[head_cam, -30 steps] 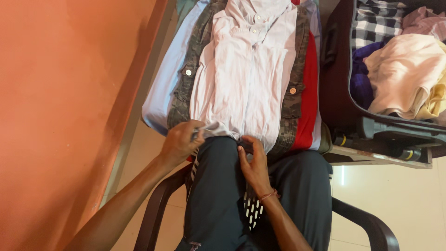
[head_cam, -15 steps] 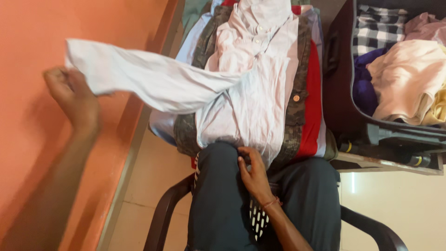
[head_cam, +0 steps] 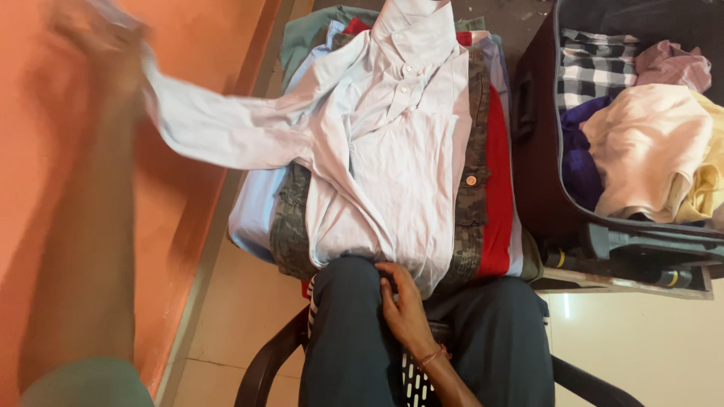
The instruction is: The person takes various clothes out of a suitcase and places them on a flat surface, then picks up a button-down shirt and fastens its buttons by hand.
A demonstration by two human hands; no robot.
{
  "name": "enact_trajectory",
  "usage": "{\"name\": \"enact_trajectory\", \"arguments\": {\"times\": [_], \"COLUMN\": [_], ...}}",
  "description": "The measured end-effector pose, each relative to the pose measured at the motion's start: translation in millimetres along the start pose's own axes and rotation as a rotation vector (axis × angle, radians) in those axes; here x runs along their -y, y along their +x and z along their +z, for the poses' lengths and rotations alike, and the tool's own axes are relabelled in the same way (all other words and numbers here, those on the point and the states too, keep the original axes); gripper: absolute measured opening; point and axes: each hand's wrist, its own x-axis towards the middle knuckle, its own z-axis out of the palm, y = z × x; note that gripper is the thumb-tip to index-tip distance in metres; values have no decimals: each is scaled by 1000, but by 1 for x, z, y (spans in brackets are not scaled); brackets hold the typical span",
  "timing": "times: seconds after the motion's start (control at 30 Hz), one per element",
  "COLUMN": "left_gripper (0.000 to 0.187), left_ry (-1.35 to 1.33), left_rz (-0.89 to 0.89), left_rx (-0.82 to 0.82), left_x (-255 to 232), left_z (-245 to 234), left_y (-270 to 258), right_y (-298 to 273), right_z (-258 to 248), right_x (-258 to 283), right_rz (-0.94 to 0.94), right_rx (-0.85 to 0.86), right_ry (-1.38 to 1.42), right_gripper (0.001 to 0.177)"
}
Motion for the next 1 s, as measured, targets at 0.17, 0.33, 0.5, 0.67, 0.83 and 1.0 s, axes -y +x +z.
{"name": "enact_trajectory", "arguments": {"times": [0.17,0.33,0.5,0.67,0.83,1.0], "left_gripper": [36,57,65,57,36,31], "left_ry": [-76,23,-79,-73,-161,-318], "left_rz": [145,70,-256,-169,-50,-21], "left_rx": [402,414,841,673,461,178], "left_x": [-58,-161,-218,-224,-208,-180], "left_z": [64,76,49,63,89,101], "left_y": [-65,-203,-265,-286,-305,-327], "right_y": [0,-1,1,-1,18,12], "right_z": [-4,-6,-9,-1,3,-14], "right_x": [8,12,14,5,-15,-10], "right_rz": [49,-31,-168,150,30,-56], "right_rx": [29,-122,-134,48,85,75], "right_ry": [-24,-154,-130,101,232,131], "right_gripper": [29,27,37,52,43,34]}}
